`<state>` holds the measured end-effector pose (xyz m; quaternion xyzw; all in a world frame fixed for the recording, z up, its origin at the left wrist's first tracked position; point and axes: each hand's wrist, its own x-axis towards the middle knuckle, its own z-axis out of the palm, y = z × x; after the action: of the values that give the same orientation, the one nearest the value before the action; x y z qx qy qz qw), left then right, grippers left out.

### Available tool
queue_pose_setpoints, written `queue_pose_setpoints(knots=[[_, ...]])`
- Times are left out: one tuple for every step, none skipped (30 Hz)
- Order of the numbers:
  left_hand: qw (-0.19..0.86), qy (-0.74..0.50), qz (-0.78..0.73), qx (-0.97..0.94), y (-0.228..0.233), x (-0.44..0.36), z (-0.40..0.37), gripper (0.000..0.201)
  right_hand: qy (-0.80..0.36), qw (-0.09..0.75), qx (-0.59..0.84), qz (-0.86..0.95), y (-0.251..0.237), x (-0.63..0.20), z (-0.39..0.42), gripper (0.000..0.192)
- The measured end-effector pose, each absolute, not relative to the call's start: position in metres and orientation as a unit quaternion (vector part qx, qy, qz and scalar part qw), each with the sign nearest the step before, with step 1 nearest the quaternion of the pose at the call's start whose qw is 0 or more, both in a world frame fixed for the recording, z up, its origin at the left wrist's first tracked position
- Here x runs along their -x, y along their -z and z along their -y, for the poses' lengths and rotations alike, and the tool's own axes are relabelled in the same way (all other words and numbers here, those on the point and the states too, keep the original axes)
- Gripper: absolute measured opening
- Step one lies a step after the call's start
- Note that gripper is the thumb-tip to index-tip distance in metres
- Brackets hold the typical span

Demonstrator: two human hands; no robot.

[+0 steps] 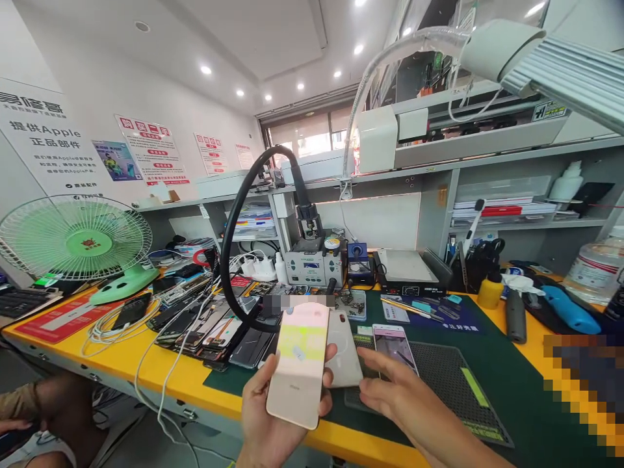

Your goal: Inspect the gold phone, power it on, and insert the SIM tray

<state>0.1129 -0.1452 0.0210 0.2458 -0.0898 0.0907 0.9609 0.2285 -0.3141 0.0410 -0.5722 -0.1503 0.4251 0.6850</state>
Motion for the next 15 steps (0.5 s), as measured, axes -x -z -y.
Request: queue_pose_setpoints(knots=[[0.962,-0.090,0.085,-0.244,-0.022,-0.113,0.147,0.053,-0.417,0.685,0.580,0.143,-0.040,-0.229,0.318,0.077],[0.963,-0.089,0.078,-0.241,-0.023,-0.113,0.148,0.057,-0.407,0.685,0.588,0.138,-0.038,-0.230,0.321,0.076],[0.965,-0.087,0.069,-0.237,-0.024,-0.113,0.150,0.061,-0.398,0.685,0.595,0.137,-0.036,-0.231,0.325,0.074],[0.967,-0.084,0.062,-0.232,-0.025,-0.113,0.152,0.064,-0.392,0.683,0.601,0.140,-0.034,-0.232,0.328,0.073],[0.968,-0.082,0.058,-0.229,-0.026,-0.113,0.154,0.066,-0.389,0.677,0.607,0.146,-0.032,-0.234,0.331,0.071],[0.969,-0.082,0.057,-0.226,-0.028,-0.113,0.157,0.066,-0.390,0.669,0.614,0.153,-0.031,-0.235,0.334,0.069],[0.969,-0.083,0.056,-0.225,-0.029,-0.114,0.159,0.065,-0.391,0.660,0.621,0.161,-0.031,-0.236,0.336,0.066],[0.969,-0.085,0.056,-0.224,-0.030,-0.115,0.161,0.063,-0.391,0.651,0.627,0.173,-0.032,-0.237,0.339,0.063],[0.969,-0.088,0.054,-0.225,-0.030,-0.116,0.162,0.061,-0.386,0.646,0.631,0.188,-0.034,-0.238,0.341,0.060],[0.969,-0.090,0.053,-0.225,-0.031,-0.118,0.164,0.060,-0.379,0.643,0.634,0.203,-0.037,-0.238,0.343,0.059],[0.969,-0.092,0.050,-0.225,-0.031,-0.119,0.165,0.059,-0.371,0.642,0.635,0.215,-0.041,-0.238,0.345,0.058],[0.969,-0.092,0.048,-0.225,-0.032,-0.120,0.166,0.059,-0.364,0.640,0.638,0.224,-0.045,-0.239,0.347,0.057],[0.969,-0.092,0.046,-0.224,-0.032,-0.122,0.167,0.059,-0.358,0.637,0.643,0.230,-0.049,-0.240,0.349,0.057],[0.970,-0.091,0.043,-0.223,-0.033,-0.123,0.168,0.059,-0.349,0.632,0.652,0.231,-0.052,-0.242,0.352,0.057],[0.970,-0.091,0.038,-0.222,-0.034,-0.125,0.169,0.059,-0.340,0.624,0.666,0.227,-0.056,-0.244,0.355,0.057]])
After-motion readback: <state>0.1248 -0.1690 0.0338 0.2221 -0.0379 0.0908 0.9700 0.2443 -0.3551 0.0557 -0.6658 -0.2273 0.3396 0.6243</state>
